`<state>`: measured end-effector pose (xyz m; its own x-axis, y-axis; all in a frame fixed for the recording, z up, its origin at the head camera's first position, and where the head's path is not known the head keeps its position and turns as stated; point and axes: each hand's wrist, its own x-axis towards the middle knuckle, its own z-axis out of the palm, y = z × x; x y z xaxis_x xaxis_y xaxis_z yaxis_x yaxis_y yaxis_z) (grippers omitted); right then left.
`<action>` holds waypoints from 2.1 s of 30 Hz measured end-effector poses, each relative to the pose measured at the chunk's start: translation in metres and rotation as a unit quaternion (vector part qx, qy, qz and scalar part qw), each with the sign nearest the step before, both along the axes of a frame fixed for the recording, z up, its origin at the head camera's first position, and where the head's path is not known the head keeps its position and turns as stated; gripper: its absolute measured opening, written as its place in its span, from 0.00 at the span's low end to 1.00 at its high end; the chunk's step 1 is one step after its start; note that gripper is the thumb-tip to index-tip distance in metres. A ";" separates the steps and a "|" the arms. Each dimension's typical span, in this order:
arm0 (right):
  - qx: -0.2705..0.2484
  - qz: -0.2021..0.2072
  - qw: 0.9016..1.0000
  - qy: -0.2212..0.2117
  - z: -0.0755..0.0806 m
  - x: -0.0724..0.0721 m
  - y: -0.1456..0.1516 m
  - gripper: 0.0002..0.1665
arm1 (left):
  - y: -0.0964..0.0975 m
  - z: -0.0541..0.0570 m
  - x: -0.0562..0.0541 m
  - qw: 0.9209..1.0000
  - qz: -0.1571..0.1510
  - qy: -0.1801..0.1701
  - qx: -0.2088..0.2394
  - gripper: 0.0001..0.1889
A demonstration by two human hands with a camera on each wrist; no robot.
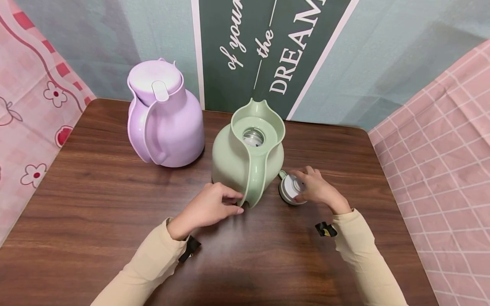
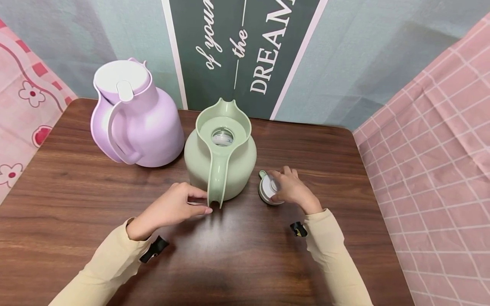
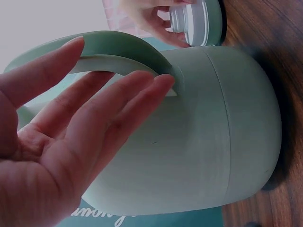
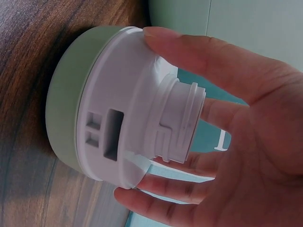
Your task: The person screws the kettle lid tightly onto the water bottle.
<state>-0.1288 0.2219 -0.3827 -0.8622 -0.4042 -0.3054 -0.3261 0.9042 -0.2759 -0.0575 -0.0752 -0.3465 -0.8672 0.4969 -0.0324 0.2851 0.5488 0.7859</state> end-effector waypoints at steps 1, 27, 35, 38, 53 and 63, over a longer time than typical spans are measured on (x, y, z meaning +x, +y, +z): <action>0.000 -0.001 1.000 0.000 0.000 0.000 0.000 0.46 | 0.000 0.001 0.000 1.000 0.000 0.000 0.000 0.12; -0.004 0.003 1.000 0.010 0.000 0.001 0.000 0.45 | -0.001 0.001 -0.003 0.999 0.001 -0.039 0.003 0.12; -0.011 0.002 1.000 0.009 0.000 0.001 -0.001 0.45 | 0.000 -0.004 0.001 0.999 0.006 0.029 0.015 0.11; -0.012 0.001 1.000 0.009 0.000 0.002 0.000 0.46 | 0.001 -0.006 0.002 0.997 -0.006 0.078 0.003 0.11; -0.009 0.000 1.000 0.005 0.000 0.002 0.000 0.45 | 0.003 -0.009 0.001 0.982 -0.037 0.178 -0.044 0.07; -0.019 0.005 1.000 0.016 -0.002 0.001 0.001 0.47 | 0.005 -0.006 0.001 0.986 -0.026 0.157 -0.039 0.08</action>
<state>-0.1282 0.2233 -0.3849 -0.8669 -0.4236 -0.2627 -0.3443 0.8899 -0.2991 -0.0569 -0.0705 -0.3526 -0.8136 0.5477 0.1950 0.5378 0.5816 0.6104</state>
